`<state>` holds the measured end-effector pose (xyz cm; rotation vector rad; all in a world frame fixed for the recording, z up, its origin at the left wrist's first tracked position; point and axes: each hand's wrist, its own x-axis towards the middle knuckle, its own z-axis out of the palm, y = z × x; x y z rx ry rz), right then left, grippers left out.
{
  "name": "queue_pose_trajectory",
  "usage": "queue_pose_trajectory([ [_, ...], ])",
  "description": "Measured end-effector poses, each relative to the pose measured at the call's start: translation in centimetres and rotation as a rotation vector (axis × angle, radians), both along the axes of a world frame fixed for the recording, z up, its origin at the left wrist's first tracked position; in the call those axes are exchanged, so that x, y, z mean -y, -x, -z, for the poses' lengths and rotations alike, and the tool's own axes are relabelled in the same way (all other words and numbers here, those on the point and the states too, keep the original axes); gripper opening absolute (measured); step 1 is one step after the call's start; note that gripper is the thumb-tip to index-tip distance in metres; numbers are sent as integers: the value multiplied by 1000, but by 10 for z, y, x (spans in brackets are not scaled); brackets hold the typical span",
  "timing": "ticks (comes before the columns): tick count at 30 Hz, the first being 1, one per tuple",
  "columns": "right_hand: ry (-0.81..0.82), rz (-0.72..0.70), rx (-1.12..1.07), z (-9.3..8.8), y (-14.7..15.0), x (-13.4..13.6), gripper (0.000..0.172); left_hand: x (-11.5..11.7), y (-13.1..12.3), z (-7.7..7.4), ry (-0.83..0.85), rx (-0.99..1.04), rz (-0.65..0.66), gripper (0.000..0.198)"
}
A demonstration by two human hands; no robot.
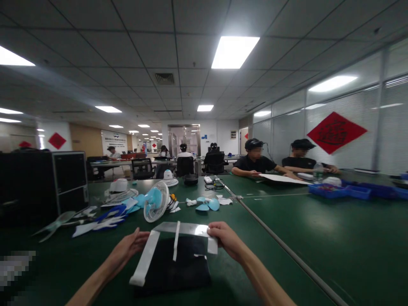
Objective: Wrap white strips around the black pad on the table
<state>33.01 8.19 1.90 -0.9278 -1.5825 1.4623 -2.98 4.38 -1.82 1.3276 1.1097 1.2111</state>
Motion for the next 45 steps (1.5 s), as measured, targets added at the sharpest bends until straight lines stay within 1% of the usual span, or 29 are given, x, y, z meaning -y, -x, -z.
queue_pose_trajectory([
  [1, 1, -10, 37, 2, 3, 1, 18, 3, -4, -1, 4, 12, 32, 64],
  [3, -7, -17, 101, 5, 6, 1, 16, 6, -11, -1, -8, -6, 52, 61],
  [7, -25, -18, 174, 10, 7, 0, 15, 6, -19, -1, -78, -152, 36, 65],
  [10, -42, -51, 199, 13, 8, 0, 17, 9, -22, -4, -122, -271, 3, 61],
  [12, -60, -65, 218, 14, 9, 2, 18, 13, -25, -9, -117, -326, -19, 58],
  [14, -77, -49, 238, 12, 10, 4, 19, 18, -27, -13, -92, -345, -22, 56],
  [16, -79, -36, 256, 8, 10, 7, 18, 23, -28, -15, -42, -331, 21, 54],
  [19, -41, -101, 306, 3, 6, 10, 12, 28, -26, -13, 77, -327, 153, 49],
  [21, -20, -157, 372, 4, 4, 11, 9, 30, -24, -8, 141, -404, 226, 46],
  [23, -14, -168, 466, 10, 5, 10, 6, 29, -23, -2, 178, -523, 257, 43],
  [26, -44, -123, 604, 23, 11, 7, 8, 26, -24, 3, 195, -668, 249, 39],
  [30, -144, -82, 692, 35, 17, 3, 11, 23, -25, 4, 150, -761, 206, 33],
  [33, -183, -74, 703, 36, 19, 1, 13, 25, -27, 1, 110, -800, 188, 29],
  [39, -244, -73, 715, 38, 18, -1, 14, 31, -28, -8, 102, -845, 161, 31],
  [45, -270, -55, 725, 41, 17, -2, 14, 33, -31, -10, 96, -901, 134, 32],
])
